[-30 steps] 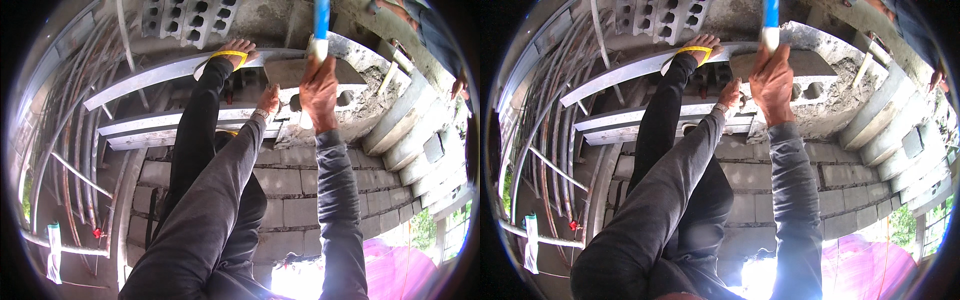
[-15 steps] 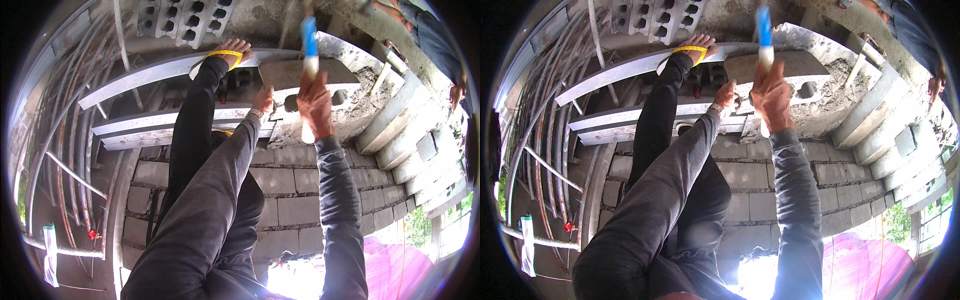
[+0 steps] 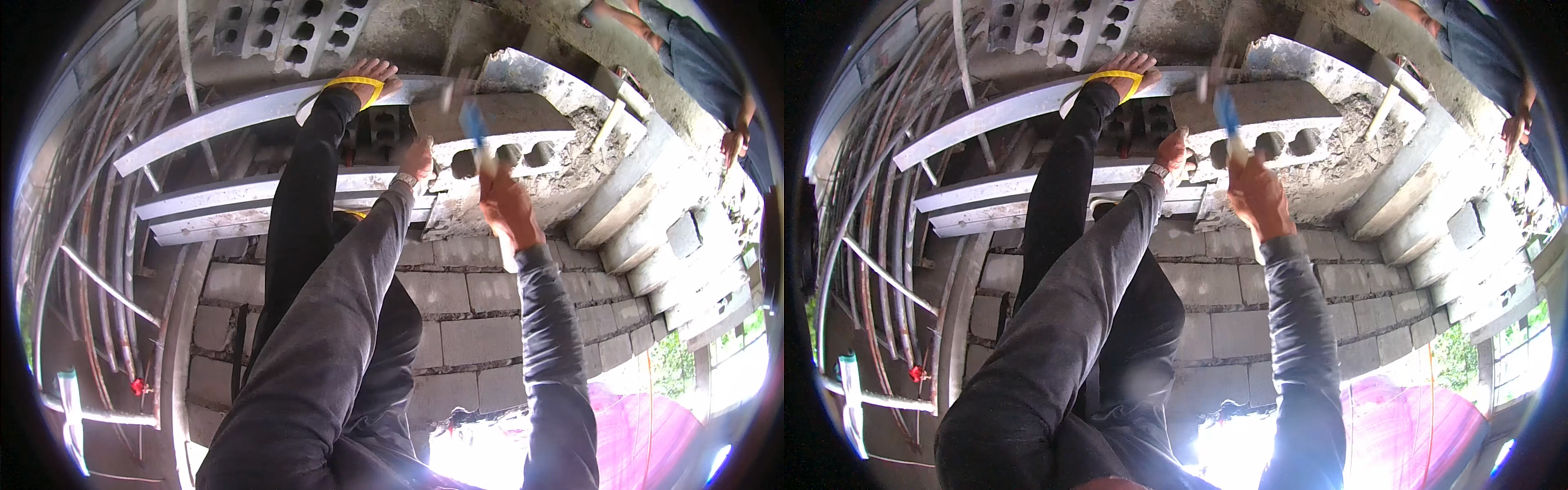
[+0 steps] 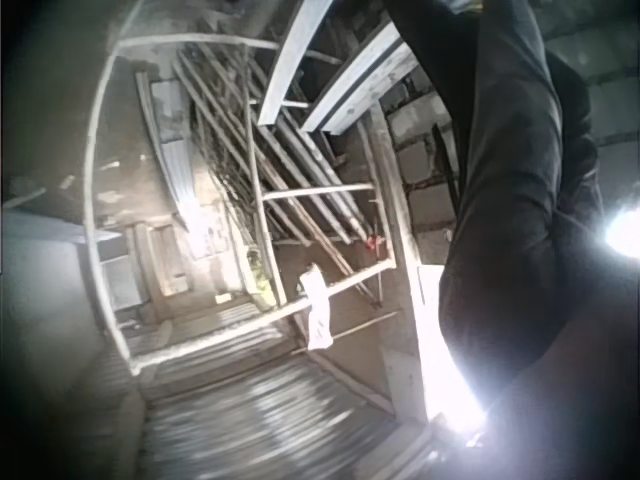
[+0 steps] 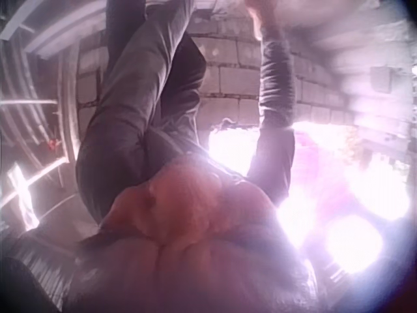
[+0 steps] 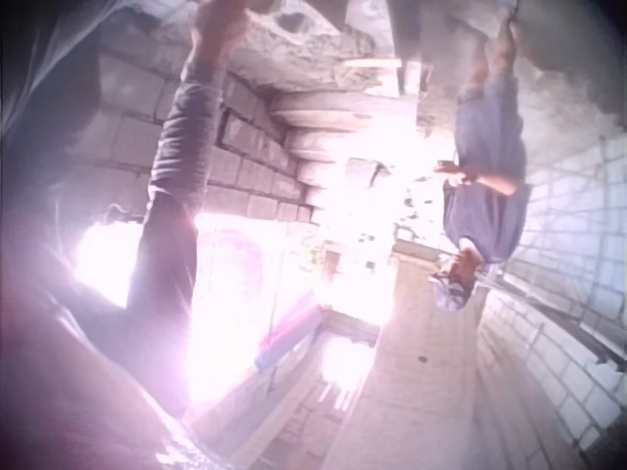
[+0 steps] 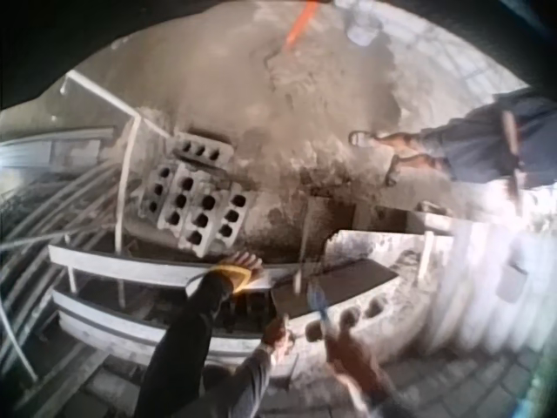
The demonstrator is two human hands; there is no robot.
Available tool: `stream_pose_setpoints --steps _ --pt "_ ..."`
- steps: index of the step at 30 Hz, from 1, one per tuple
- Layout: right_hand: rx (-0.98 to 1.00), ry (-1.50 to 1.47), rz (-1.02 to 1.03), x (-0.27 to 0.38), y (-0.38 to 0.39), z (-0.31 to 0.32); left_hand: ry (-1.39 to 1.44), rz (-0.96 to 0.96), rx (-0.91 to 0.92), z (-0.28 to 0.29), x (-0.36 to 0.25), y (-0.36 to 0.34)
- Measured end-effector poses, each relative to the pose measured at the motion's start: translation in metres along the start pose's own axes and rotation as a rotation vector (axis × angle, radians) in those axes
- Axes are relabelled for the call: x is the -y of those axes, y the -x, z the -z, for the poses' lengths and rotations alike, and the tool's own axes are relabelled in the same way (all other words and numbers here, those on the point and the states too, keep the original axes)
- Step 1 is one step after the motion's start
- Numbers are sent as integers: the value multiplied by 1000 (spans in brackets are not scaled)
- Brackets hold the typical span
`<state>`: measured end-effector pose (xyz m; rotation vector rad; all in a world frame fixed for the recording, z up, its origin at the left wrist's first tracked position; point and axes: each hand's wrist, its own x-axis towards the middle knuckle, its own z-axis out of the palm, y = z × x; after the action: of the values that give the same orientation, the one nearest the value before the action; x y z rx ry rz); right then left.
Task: The person lifts a hollow concrete block and places it onto a wall. He uses a hammer to tap the block into position and adjust its alignment. He then lifts another block and sets it in place.
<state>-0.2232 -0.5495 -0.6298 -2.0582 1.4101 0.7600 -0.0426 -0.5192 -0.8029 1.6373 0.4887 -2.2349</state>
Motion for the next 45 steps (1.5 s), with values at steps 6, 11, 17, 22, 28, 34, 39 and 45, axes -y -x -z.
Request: stream_pose_setpoints --steps 6,11,17,22,28,34,39,45 --pt "14 -976 -523 1 -15 73 20 -67 40 14 -47 -18" --pt "-309 -817 -432 11 -3 74 21 -93 56 11 -70 -23" --pt "-30 -668 -270 1 36 38 -28 -50 45 21 -54 -12" --pt "-528 -821 -394 18 13 88 -117 32 60 26 -13 -12" --pt "128 -684 -529 17 59 26 -509 -88 8 36 33 -13" --pt "-108 -1322 -655 48 86 28 -233 14 -3 13 11 0" --pt "-280 -1883 -946 126 142 -27 -271 -2 -95 2 7 16" --pt "-219 -1901 -1389 215 184 -144 -781 -115 -259 -22 8 37"
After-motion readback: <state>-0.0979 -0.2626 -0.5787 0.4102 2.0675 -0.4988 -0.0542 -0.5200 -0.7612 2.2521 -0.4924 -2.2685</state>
